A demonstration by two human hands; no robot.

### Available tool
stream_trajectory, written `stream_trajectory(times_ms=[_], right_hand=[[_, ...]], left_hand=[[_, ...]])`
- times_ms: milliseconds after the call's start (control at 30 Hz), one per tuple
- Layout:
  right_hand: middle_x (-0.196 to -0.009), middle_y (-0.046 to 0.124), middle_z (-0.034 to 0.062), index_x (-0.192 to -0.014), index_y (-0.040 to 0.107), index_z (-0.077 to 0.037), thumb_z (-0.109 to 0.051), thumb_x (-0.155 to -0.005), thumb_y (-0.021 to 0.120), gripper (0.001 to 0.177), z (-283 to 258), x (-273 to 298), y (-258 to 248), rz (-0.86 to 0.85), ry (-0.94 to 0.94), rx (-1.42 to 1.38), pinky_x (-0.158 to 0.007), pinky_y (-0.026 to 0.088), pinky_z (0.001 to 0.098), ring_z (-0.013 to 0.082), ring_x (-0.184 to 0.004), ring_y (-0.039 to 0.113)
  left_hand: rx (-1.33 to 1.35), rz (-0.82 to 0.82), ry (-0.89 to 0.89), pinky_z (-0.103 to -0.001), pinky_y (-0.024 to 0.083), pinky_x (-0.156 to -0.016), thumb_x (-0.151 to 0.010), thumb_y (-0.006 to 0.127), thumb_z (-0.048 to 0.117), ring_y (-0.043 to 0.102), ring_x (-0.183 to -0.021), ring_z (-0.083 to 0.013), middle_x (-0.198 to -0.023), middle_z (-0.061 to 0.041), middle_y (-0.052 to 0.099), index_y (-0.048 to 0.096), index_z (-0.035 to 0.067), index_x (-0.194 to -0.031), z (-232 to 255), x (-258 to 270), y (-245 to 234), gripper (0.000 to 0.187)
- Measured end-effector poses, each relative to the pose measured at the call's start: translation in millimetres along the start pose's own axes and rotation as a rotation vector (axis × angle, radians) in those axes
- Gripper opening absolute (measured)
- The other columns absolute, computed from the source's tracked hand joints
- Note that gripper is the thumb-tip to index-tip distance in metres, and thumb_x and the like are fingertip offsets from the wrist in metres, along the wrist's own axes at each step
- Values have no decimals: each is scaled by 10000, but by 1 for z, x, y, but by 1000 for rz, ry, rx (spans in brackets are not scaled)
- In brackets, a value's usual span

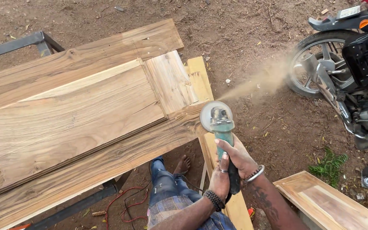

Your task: Sanding a large wooden panel using an angle grinder and manual sandpaper to smooth the surface.

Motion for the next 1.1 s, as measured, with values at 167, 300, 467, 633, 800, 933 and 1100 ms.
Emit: stream_trajectory(times_ms=[167,300,467,633,800,933,1100], right_hand=[[-796,610,55,-1216,508,-91,-299,-831,756,503,14,13,3,21,38,-99,-514,560,323,144,-600,634],[-785,628,77,-1215,533,-65,-313,-859,752,486,8,0,36,-61,-62,-58,-519,560,321,156,-588,636],[-788,636,80,-1198,507,-77,-333,-833,760,513,6,1,72,-120,12,-12,-532,570,338,167,-596,644],[-813,640,59,-1209,530,-63,-382,-813,780,566,12,16,82,-198,4,77,-570,579,320,149,-642,651],[-808,640,65,-1215,528,-52,-381,-817,776,573,21,29,80,-219,36,126,-592,580,315,152,-641,649],[-821,646,65,-1221,545,-27,-380,-837,780,572,26,32,63,-202,-2,169,-621,585,299,128,-676,655],[-809,636,57,-1224,536,-57,-359,-810,784,569,23,33,39,-138,7,112,-582,588,318,146,-636,650]], left_hand=[[-56,24,-47,-271,543,-530,-910,470,768,688,-601,-164,-743,-62,695,665,39,-1011,1,12,-5,762],[-123,32,27,-273,528,-489,-934,447,758,677,-558,-163,-713,-73,680,640,20,-977,32,23,-25,763],[-27,68,97,-271,532,-491,-936,434,761,689,-563,-163,-714,-73,685,648,-14,-942,47,39,-42,804],[-47,114,108,-270,515,-474,-921,391,796,678,-552,-160,-696,-81,670,637,-10,-921,37,54,-50,842],[-18,132,70,-271,528,-501,-909,372,796,680,-579,-156,-716,-76,680,617,12,-947,33,75,-42,822],[46,117,80,-289,537,-520,-869,385,790,668,-579,-172,-720,-79,665,603,66,-1004,20,72,-33,768],[-4,1,58,-264,539,-537,-926,325,815,690,-622,-147,-748,-64,688,646,-7,-934,-14,47,-27,882]])
Point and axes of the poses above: each hand's wrist, its own x-axis away from the middle knuckle, its own y-axis out of the palm, z = x × y, the point moved 5 cm from there along -x, towards the middle knuckle
